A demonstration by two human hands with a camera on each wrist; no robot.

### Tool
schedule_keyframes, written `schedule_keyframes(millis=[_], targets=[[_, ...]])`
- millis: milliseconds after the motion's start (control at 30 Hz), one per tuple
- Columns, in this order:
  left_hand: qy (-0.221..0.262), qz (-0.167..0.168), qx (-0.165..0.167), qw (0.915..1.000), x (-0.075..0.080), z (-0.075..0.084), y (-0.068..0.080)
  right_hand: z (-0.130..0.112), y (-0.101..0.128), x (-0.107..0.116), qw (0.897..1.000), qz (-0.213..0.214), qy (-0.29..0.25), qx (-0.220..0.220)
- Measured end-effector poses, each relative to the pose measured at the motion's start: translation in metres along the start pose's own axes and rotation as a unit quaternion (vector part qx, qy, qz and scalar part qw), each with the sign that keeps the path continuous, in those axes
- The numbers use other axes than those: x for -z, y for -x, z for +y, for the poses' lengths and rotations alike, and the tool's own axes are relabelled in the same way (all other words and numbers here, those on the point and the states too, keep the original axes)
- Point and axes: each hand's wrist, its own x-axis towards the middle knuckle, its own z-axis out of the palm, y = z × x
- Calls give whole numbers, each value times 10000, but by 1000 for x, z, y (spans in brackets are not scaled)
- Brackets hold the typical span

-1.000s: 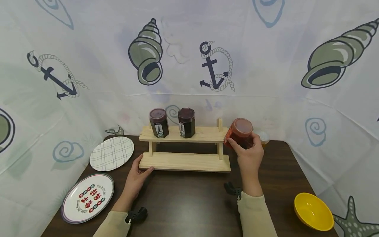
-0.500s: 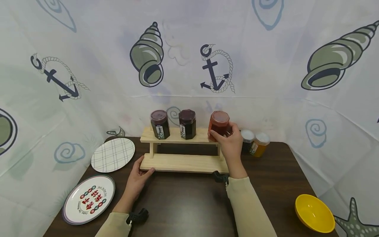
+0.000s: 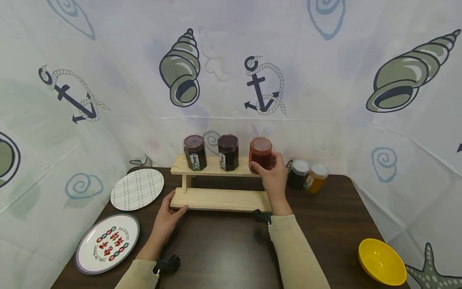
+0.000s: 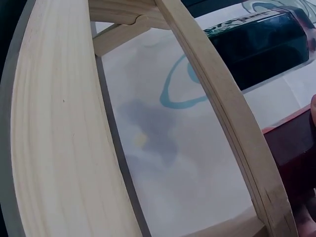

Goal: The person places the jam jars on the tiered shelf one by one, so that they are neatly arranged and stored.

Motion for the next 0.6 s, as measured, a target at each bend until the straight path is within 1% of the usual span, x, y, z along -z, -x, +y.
schedule_keyframes(millis=[167, 333, 500, 600], targets=[[-52, 1, 25, 10000, 1, 0, 0, 0, -3, 0, 9987, 19, 498, 100], [-88, -8, -11, 10000, 1, 1, 1, -4, -6, 2, 9953, -136, 960, -55], [-67, -21, -24, 10000, 1, 1, 1, -7, -6, 5, 9945, -304, 988, -181], [-62, -18, -20, 10000, 0, 1, 1, -8, -4, 6, 9957, -360, 835, -168]])
